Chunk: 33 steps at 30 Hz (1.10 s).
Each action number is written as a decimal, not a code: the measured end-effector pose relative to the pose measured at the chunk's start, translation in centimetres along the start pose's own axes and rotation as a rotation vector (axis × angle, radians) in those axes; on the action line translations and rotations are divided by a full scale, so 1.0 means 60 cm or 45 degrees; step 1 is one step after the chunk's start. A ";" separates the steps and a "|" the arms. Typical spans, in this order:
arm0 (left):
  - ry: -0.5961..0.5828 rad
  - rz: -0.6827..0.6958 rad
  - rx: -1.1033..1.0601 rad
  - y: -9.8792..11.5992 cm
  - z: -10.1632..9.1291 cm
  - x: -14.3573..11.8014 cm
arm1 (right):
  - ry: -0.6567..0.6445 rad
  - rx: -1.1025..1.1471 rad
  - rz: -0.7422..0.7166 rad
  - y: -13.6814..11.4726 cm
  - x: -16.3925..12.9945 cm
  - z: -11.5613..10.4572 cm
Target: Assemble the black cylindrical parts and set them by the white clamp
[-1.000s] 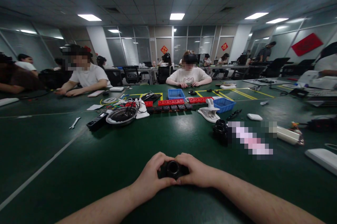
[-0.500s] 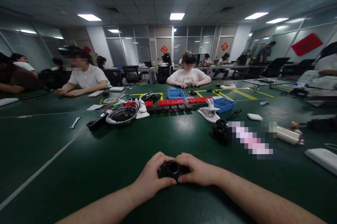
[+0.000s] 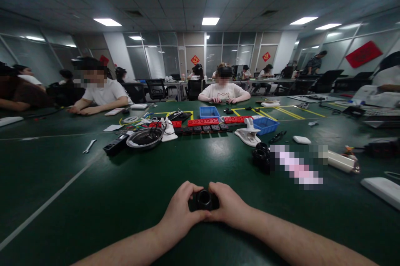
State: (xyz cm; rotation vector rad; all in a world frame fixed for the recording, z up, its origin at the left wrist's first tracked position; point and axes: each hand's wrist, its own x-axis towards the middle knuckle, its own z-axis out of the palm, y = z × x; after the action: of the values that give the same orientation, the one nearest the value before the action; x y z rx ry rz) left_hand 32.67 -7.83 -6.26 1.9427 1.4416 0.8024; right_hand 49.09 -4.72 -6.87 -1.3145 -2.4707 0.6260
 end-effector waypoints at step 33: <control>-0.198 0.120 -0.099 -0.009 -0.014 0.008 | -0.190 0.184 -0.365 0.019 0.003 -0.030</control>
State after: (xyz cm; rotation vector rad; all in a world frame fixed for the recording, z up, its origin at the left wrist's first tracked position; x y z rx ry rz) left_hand 31.79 -7.14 -6.05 1.9788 1.2183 0.7202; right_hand 50.59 -3.59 -5.86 -0.8680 -2.6069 0.8361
